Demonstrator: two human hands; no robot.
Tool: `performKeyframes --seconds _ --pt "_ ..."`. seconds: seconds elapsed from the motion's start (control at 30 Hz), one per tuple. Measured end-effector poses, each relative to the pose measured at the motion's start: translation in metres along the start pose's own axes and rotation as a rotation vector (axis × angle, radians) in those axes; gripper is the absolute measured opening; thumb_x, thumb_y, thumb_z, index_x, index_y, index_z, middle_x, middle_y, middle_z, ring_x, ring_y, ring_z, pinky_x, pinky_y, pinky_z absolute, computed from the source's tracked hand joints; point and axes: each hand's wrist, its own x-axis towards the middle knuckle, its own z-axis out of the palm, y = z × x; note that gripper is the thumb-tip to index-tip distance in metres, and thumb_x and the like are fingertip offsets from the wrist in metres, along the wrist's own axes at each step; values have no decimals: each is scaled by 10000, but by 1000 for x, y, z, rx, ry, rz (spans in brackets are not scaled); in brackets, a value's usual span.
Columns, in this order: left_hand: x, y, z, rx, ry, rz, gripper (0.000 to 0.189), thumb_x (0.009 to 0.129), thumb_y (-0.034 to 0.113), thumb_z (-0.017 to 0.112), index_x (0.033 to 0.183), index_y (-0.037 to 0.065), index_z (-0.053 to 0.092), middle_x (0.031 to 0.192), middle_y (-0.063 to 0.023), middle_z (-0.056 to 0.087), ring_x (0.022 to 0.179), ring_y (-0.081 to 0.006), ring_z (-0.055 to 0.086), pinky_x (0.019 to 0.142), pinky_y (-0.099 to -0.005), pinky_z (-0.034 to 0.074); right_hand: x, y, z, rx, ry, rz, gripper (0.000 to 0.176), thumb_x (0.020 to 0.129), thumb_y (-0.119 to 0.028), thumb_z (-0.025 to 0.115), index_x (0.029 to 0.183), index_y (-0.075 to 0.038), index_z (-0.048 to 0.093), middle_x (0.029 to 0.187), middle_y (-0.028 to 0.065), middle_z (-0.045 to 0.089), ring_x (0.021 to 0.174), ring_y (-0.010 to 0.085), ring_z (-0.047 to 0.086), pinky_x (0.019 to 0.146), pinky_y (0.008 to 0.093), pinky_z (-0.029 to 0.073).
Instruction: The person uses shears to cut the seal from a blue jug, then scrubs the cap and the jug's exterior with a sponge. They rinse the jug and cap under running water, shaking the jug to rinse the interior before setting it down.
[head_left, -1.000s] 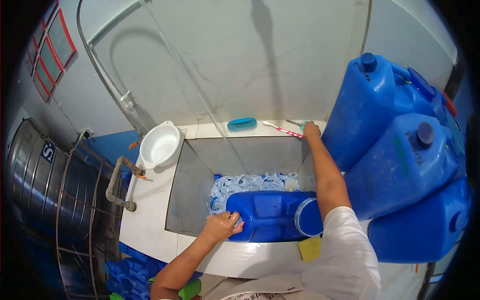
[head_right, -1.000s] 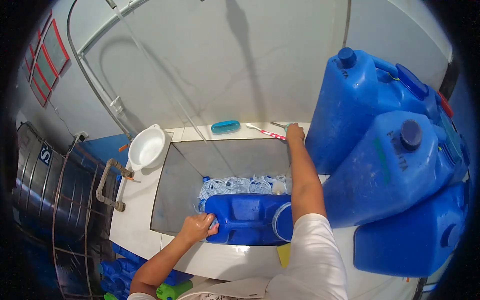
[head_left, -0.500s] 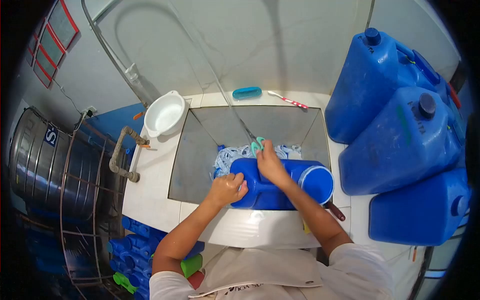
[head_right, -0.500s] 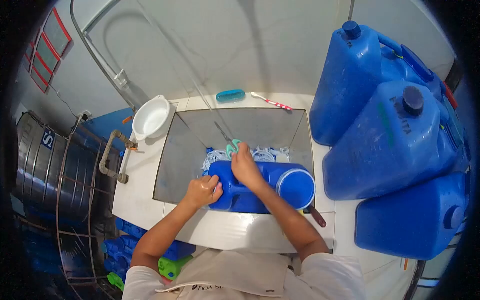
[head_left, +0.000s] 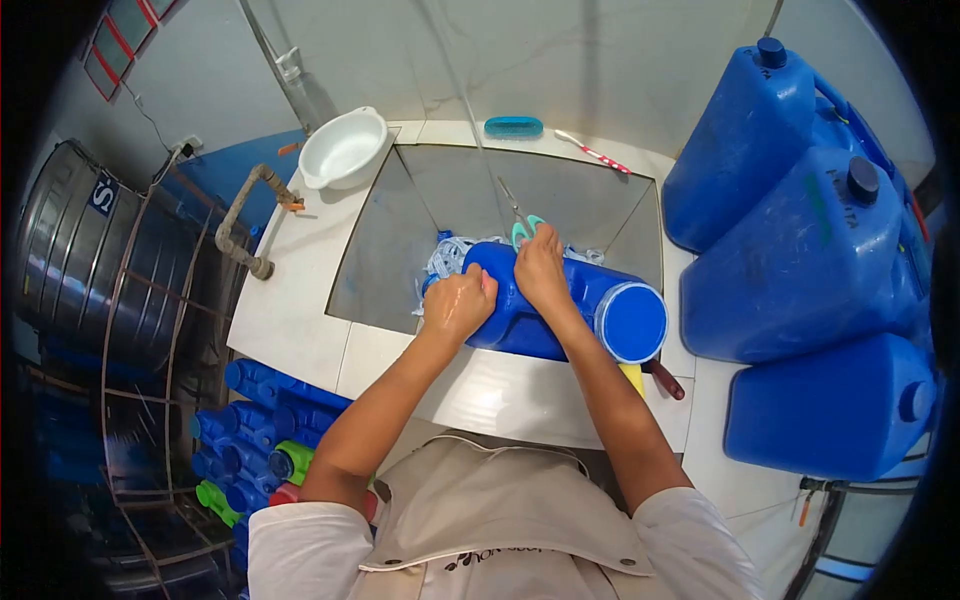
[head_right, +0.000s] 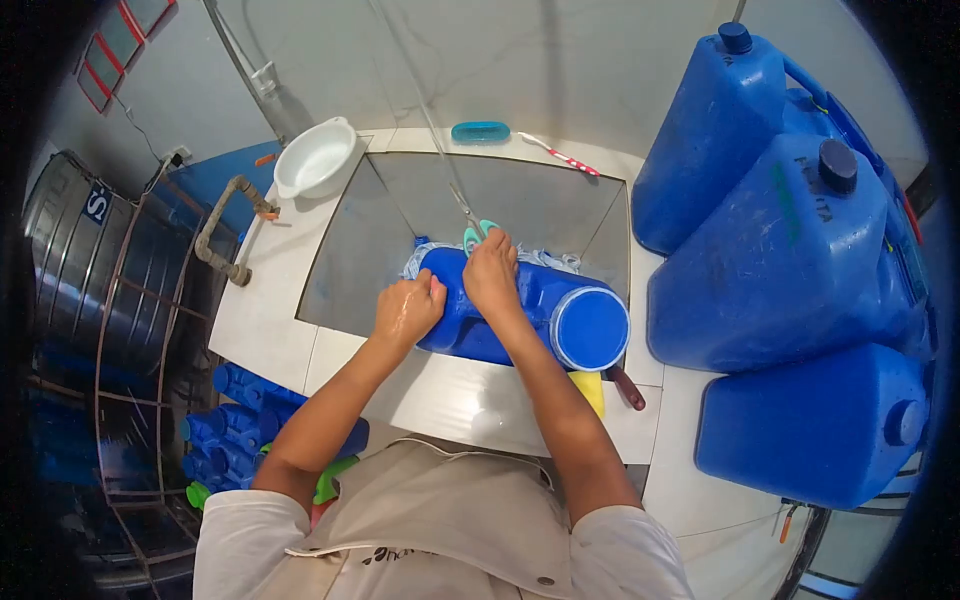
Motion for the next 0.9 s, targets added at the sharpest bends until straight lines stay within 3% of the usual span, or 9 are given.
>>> performKeyframes --seconds 0.17,0.27,0.33,0.47,0.67,0.73,0.77,0.87,0.9 --pt "1 7 -9 19 -19 -37 268 857 257 504 747 25 581 613 -214 601 542 -380 602 520 -465 497 -1 3 -2 -20 -60 49 331 863 -109 510 1135 50 411 1127 280 486 1021 453 487 878 518 395" --pt "9 -22 -31 4 -90 469 228 853 245 541 817 21 556 670 -188 577 600 -371 596 526 -450 494 0 7 0 4 -70 50 314 861 -110 509 1115 47 413 1126 280 486 1022 451 489 883 518 396" --pt "28 -43 -26 -101 -112 964 217 817 246 590 802 47 505 675 -153 536 610 -335 592 506 -415 495 -1 5 1 7 -57 44 309 861 -112 509 1109 46 414 1122 278 490 1028 449 489 884 518 397" --pt "40 -34 -16 14 -185 1060 181 783 222 591 769 71 492 643 -130 525 567 -304 590 493 -398 494 0 9 3 6 -89 96 303 860 -120 511 1100 42 421 1114 272 498 1045 441 487 883 516 400" --pt "17 -21 -3 -22 -113 651 119 771 181 550 775 69 511 661 -167 569 514 -340 572 490 -421 489 -2 1 -1 5 -71 94 333 870 -137 504 1135 44 413 1128 276 494 1044 445 488 870 524 407" --pt "11 -5 -5 4 -171 145 217 823 240 500 796 33 559 705 -226 618 580 -364 615 493 -453 489 0 0 -4 -5 -85 108 338 874 -143 501 1143 42 413 1127 277 496 1040 447 490 869 525 408" --pt "11 -10 -2 6 -175 132 217 823 240 500 796 33 559 705 -226 618 580 -364 615 493 -453 489 -2 -2 -4 -14 -96 124 344 879 -150 499 1151 41 412 1126 278 499 1035 449 492 867 526 409" --pt "35 -20 5 134 -356 327 321 850 270 450 792 -9 597 745 -249 630 602 -378 628 530 -464 503 -2 0 -3 -19 -83 116 344 884 -168 500 1144 41 416 1113 278 508 1028 453 496 869 527 407" --pt "46 -12 -8 10 -680 68 339 851 268 454 783 -27 606 746 -248 630 619 -366 635 552 -451 512 -4 1 -3 -16 -88 110 344 884 -168 500 1144 41 416 1113 278 508 1028 453 496 869 527 407"
